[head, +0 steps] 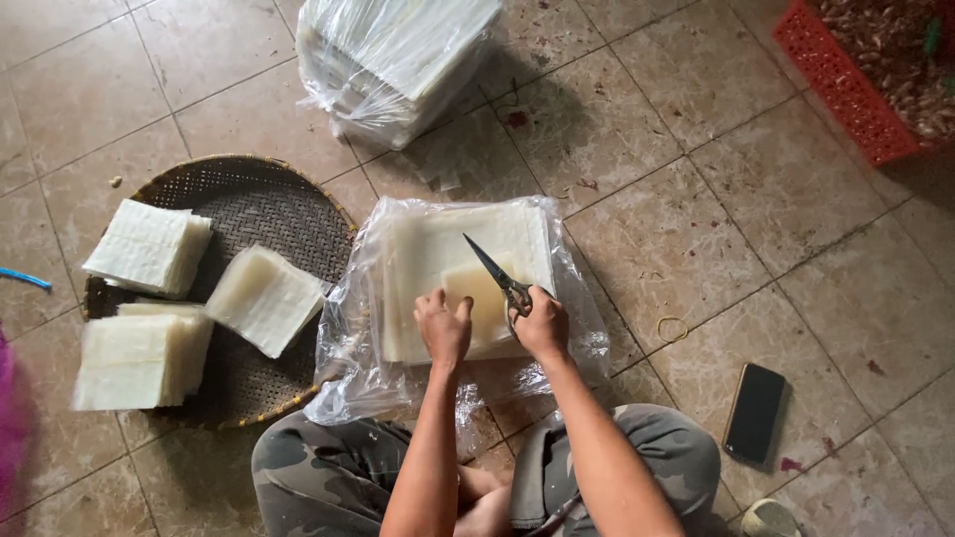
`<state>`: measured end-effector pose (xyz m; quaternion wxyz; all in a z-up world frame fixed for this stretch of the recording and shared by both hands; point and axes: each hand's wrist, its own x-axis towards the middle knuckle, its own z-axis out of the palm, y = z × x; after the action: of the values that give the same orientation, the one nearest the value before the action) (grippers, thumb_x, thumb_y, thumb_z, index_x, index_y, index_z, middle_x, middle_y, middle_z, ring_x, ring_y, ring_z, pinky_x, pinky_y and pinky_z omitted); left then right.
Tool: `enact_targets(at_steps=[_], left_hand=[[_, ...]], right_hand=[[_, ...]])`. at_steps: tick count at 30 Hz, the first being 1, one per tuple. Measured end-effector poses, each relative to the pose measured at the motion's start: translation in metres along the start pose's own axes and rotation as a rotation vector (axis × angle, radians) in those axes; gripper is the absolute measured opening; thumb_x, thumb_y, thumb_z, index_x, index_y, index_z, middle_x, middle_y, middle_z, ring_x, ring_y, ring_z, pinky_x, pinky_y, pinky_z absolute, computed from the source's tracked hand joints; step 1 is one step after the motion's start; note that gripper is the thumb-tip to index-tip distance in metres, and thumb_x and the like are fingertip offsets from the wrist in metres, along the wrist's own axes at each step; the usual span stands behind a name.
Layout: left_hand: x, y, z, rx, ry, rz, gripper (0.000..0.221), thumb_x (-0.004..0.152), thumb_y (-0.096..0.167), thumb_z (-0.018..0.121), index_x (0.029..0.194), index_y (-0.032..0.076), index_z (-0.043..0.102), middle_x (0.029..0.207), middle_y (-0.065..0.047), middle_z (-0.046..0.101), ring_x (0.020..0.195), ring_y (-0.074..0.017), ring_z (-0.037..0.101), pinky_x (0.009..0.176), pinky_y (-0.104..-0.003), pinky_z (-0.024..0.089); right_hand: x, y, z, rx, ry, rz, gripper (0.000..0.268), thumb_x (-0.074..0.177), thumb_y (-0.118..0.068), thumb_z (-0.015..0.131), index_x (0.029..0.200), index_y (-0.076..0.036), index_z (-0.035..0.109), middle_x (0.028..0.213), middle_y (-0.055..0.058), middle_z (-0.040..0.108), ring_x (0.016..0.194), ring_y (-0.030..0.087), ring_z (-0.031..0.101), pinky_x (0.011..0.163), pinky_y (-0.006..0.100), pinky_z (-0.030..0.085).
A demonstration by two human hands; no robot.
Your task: A person sitting on the floor uses scissors to trim the edges of stacks of thin white sheets, likely rice paper, and organizes them into piles.
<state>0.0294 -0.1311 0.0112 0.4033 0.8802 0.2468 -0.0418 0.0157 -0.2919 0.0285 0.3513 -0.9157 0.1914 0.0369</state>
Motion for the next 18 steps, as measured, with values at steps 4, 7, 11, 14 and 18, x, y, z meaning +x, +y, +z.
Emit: enact_targets(at_steps=[4, 7, 11, 14, 18], left_hand=[[-0.018, 0.015, -0.018, -0.244, -0.163, 0.104, 0.056, 0.087, 0.014, 0.075, 0.133, -0.007, 0.050, 0.129, -0.035, 0.055, 0.128, -0.0544, 0.051, 0.110, -0.062, 0.040], [0.002, -0.015, -0.006, -0.492, -0.231, 0.030, 0.055, 0.084, 0.006, 0.078, 0.129, -0.001, 0.047, 0.119, -0.028, 0.062, 0.115, -0.0410, 0.057, 0.100, -0.053, 0.047], [0.024, -0.043, -0.049, -0.802, -0.120, -0.004, 0.045, 0.077, 0.000, 0.084, 0.113, 0.004, 0.057, 0.095, -0.014, 0.070, 0.087, -0.0218, 0.065, 0.077, -0.039, 0.058], [0.033, -0.034, -0.149, -0.871, 0.043, -0.009, 0.045, 0.076, 0.001, 0.085, 0.115, 0.005, 0.063, 0.095, -0.010, 0.071, 0.082, -0.0171, 0.066, 0.070, -0.034, 0.059], [0.091, -0.107, -0.229, -0.890, 0.280, 0.069, 0.043, 0.076, 0.000, 0.083, 0.113, 0.003, 0.061, 0.091, -0.010, 0.067, 0.076, -0.0165, 0.065, 0.063, -0.031, 0.057]], right_hand=[[-0.001, 0.000, -0.001, 0.007, -0.013, 0.059, 0.015, 0.076, -0.025, 0.076, 0.081, -0.015, 0.066, 0.076, 0.011, 0.073, 0.088, 0.038, 0.075, 0.078, 0.049, 0.059], [0.002, -0.002, -0.005, 0.029, -0.010, 0.091, 0.013, 0.079, -0.028, 0.074, 0.081, -0.017, 0.067, 0.074, 0.009, 0.073, 0.088, 0.036, 0.075, 0.078, 0.048, 0.058], [-0.002, -0.013, -0.014, 0.077, -0.013, 0.168, 0.018, 0.093, -0.028, 0.063, 0.083, -0.015, 0.068, 0.077, 0.013, 0.074, 0.092, 0.041, 0.073, 0.081, 0.048, 0.057], [-0.001, -0.012, -0.010, 0.101, -0.017, 0.192, 0.020, 0.090, -0.036, 0.071, 0.085, -0.016, 0.070, 0.075, 0.012, 0.072, 0.091, 0.039, 0.073, 0.081, 0.048, 0.056], [0.006, 0.003, 0.002, 0.079, -0.034, 0.195, 0.029, 0.083, -0.042, 0.080, 0.087, -0.015, 0.069, 0.073, 0.012, 0.071, 0.084, 0.037, 0.072, 0.079, 0.045, 0.055]])
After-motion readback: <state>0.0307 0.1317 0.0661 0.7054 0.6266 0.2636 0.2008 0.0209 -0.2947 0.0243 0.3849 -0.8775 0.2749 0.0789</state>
